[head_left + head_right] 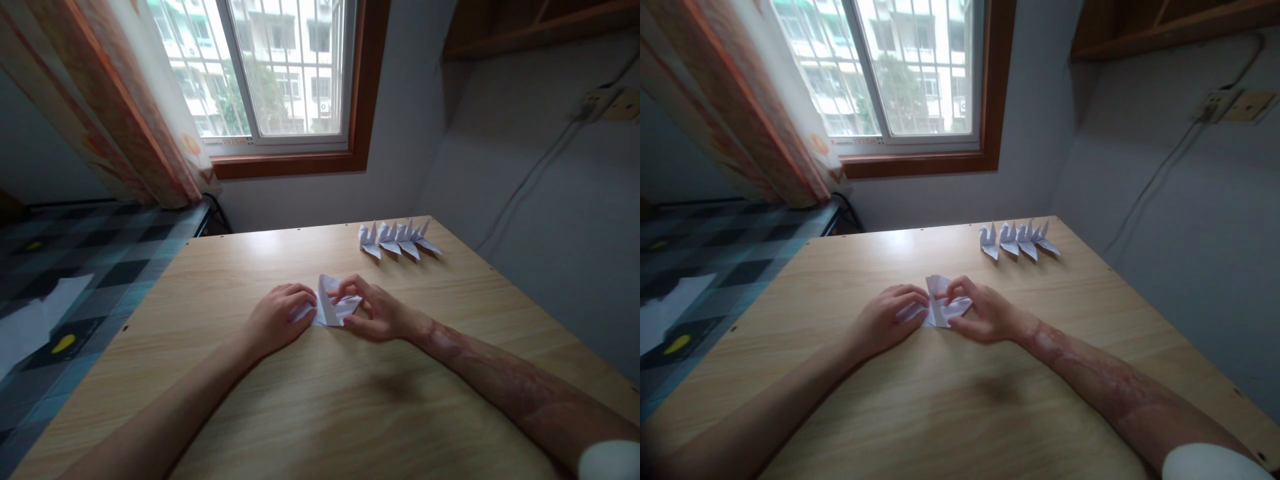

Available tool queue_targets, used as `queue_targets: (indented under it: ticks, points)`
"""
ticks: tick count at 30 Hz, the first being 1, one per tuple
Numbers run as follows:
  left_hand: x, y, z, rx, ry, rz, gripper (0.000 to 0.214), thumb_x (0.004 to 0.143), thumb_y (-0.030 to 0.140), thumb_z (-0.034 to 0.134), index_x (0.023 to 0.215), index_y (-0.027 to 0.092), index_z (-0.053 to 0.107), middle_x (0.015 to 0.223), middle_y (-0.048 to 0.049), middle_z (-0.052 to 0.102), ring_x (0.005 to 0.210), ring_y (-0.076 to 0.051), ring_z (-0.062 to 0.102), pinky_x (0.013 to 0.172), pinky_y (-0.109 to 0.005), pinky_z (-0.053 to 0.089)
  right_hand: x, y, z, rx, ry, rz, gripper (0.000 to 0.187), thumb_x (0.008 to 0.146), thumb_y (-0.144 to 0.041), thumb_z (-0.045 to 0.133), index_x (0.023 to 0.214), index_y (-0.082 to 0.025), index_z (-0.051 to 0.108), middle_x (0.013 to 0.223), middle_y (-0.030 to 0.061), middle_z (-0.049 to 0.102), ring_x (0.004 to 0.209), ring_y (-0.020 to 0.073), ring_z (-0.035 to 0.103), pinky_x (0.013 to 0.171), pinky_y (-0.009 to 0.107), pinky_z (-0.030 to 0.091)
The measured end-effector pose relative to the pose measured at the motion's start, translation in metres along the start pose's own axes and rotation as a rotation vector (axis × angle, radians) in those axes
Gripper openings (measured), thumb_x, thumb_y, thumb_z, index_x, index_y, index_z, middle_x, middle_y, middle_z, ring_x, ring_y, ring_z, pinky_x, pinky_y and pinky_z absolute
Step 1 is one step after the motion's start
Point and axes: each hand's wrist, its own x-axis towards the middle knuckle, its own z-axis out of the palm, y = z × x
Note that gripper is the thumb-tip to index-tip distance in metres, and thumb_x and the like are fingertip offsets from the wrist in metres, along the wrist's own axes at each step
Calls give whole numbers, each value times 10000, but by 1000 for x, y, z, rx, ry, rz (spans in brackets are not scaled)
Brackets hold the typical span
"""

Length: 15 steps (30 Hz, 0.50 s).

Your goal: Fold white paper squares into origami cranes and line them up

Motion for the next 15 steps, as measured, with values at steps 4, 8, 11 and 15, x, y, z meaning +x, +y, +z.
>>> queue_targets:
  ticks: [4,8,11,15]
  points:
    - [0,-2,1,-27,0,-4,147,935,167,679,1000,245,786,1122,-74,828,1047,-258,772,982,-400,597,7,-6,-2,-167,-159,-108,312,967,-275,779,1259,-247,672,1401,124,776,1237,300,758,1111,463,574]
    - [0,5,-6,-47,-9,1,121,912,185,677,970,239,769,1041,-68,814,997,-259,767,949,-386,586,11,-4,1,-258,-177,-156,268,975,-316,801,1219,-243,718,1409,127,765,1255,307,740,1129,480,565]
    - [1,13,-13,-60,-31,30,128,934,302,714,1032,247,775,1078,-68,818,1004,-272,763,958,-401,568,12,-2,4,-283,-141,-158,178,1026,-290,751,1194,-234,740,1309,115,789,1165,274,743,1066,441,594]
    - [2,17,-14,-53,-7,5,203,962,447,775,935,246,778,967,-48,830,932,-266,769,924,-396,549,12,0,5,-264,-127,-161,125,1094,-246,658,1179,-235,750,1241,102,791,1128,246,731,1053,415,594]
